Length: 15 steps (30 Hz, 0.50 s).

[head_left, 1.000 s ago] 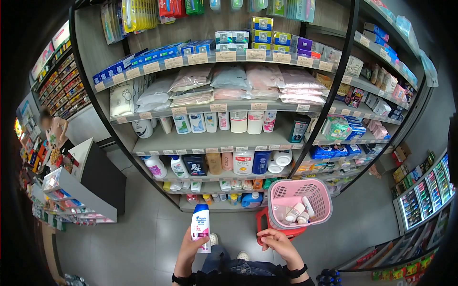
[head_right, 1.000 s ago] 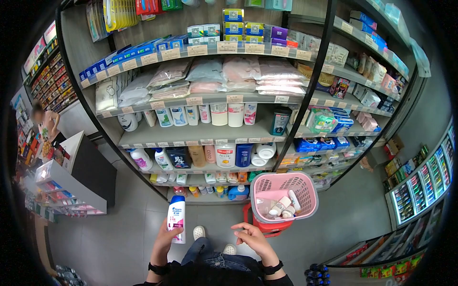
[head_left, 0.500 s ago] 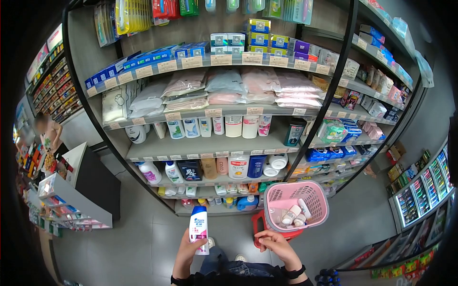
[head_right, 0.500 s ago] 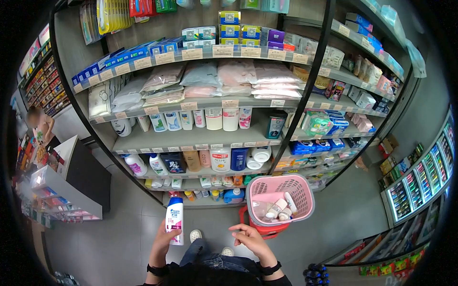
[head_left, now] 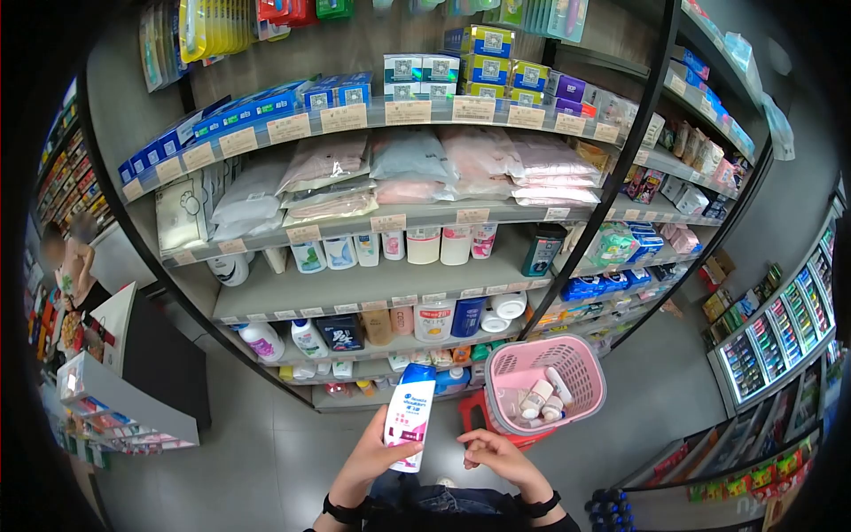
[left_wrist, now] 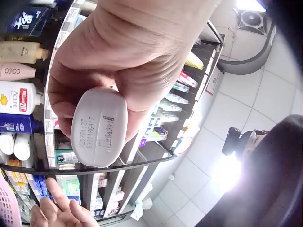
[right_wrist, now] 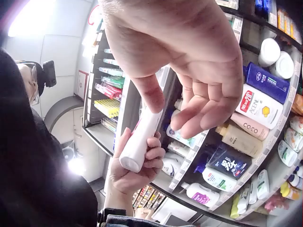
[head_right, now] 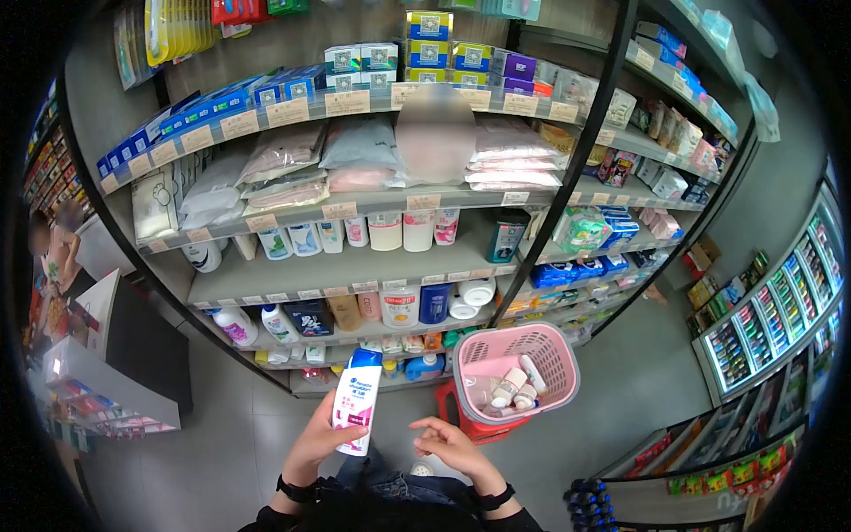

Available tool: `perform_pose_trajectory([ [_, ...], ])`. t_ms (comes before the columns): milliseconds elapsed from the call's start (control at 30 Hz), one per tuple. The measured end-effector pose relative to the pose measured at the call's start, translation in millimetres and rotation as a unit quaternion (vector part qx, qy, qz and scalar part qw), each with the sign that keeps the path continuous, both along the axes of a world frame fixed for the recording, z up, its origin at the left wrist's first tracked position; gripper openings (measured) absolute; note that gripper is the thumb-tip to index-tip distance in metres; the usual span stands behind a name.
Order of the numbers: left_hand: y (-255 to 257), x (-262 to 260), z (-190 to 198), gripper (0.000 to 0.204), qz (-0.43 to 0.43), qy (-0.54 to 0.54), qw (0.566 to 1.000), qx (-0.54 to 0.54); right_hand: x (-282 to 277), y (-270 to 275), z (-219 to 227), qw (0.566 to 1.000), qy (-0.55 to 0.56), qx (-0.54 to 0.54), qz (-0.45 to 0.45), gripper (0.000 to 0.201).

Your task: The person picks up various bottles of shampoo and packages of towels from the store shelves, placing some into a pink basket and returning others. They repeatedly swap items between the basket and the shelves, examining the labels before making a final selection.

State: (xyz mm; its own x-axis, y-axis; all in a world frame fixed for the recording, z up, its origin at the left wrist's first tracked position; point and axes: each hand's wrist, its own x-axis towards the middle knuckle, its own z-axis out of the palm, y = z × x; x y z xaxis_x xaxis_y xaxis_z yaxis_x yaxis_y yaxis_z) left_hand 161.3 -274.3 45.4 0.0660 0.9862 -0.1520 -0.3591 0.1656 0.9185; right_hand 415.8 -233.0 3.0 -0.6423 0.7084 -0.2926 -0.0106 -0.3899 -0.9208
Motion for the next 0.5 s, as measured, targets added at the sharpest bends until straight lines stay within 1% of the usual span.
perform_pose_trajectory([
  [167,29,-26,-5,0.056,-0.061,0.03,0.998,0.006,-39,15,0,1.0,0.018,0.011,-0.017,0.038],
  [233,40,-40,-6,0.056,-0.103,0.041,0.994,-0.008,-62,23,5,0.997,0.065,0.003,-0.038,0.043],
  [267,45,-48,-7,0.058,-0.128,0.042,0.991,-0.018,-74,28,3,0.997,0.075,0.013,-0.034,0.047],
  [367,60,-68,-16,0.061,-0.159,0.062,0.985,0.027,-118,42,4,0.993,0.095,0.017,-0.062,0.047],
  [400,64,-75,-17,0.06,-0.173,0.086,0.98,0.041,-132,49,-3,0.993,0.092,0.041,-0.064,0.046],
  [433,69,-84,-16,0.06,-0.182,0.086,0.978,0.044,-143,53,-3,0.992,0.092,0.045,-0.073,0.046],
  [500,76,-98,-12,0.058,-0.21,0.177,0.961,0.022,-162,59,9,0.996,0.044,-0.004,-0.076,0.048],
])
